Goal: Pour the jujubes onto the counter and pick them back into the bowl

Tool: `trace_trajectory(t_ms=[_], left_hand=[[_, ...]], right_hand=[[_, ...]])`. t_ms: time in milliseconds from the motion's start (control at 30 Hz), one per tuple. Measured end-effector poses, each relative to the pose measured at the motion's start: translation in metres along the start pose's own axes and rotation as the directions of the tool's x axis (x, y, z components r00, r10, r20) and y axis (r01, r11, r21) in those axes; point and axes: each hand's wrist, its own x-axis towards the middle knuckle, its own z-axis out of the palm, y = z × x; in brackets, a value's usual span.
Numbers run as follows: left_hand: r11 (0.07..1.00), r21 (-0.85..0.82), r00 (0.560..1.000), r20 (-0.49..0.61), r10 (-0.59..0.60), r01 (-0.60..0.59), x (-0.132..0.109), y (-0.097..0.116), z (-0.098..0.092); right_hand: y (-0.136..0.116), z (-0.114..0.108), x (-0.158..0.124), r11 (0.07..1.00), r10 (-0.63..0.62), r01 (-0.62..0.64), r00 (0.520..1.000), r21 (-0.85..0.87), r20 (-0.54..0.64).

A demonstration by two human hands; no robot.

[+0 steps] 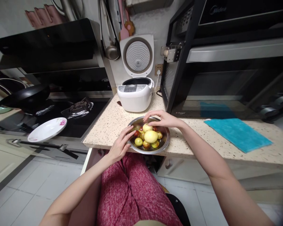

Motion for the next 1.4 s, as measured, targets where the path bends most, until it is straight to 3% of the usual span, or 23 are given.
trace_trajectory(t_ms=[133, 233, 500, 700, 800, 900, 1000, 1133, 1267, 1400], left_hand=[[0.997, 0.040, 0.998, 0.013, 0.063, -0.064, 0.002, -0.005, -0.003], [0.996, 0.071, 0.998, 0.015, 0.057, -0.058, 0.001, -0.007, -0.004], [0.990, 0.143, 1.000, 0.020, 0.011, -0.014, -0.003, -0.007, -0.004], [0.981, 0.191, 0.998, 0.046, -0.053, 0.043, -0.001, 0.000, -0.006], [0.974, 0.217, 0.997, 0.035, -0.065, 0.056, 0.000, 0.003, -0.006], [0.970, 0.235, 0.997, 0.023, -0.073, 0.065, 0.001, 0.007, -0.005], [0.968, 0.239, 0.997, 0.010, -0.080, 0.075, 0.002, 0.010, -0.006], [0.977, 0.193, 0.996, -0.020, -0.087, 0.090, 0.002, 0.012, -0.011], [0.982, 0.021, 0.982, 0.017, -0.189, 0.189, 0.004, 0.013, -0.016], [0.938, -0.222, 0.962, 0.120, -0.243, 0.265, 0.014, 0.010, -0.006]], right_hand=[[0.014, -0.003, 0.002, 0.992, 0.081, -0.101, 0.972, -0.080, -0.221], [0.025, -0.003, 0.003, 0.983, 0.139, -0.168, 0.944, -0.075, -0.299], [0.045, 0.004, 0.004, 0.960, 0.234, -0.275, 0.888, -0.050, -0.396], [0.055, 0.009, 0.006, 0.959, 0.254, -0.283, 0.895, -0.029, -0.366], [0.057, 0.005, 0.002, 0.952, 0.289, -0.306, 0.874, 0.020, -0.391], [0.053, -0.002, -0.010, 0.915, 0.400, -0.391, 0.836, 0.102, -0.375], [0.040, -0.005, -0.031, 0.837, 0.546, -0.511, 0.794, 0.194, -0.268], [0.018, 0.010, -0.059, 0.728, 0.658, -0.582, 0.741, 0.362, -0.131], [0.001, 0.026, -0.069, 0.595, 0.766, -0.549, 0.610, 0.587, -0.205], [-0.013, 0.025, -0.055, 0.637, 0.752, -0.477, 0.558, 0.606, -0.352]])
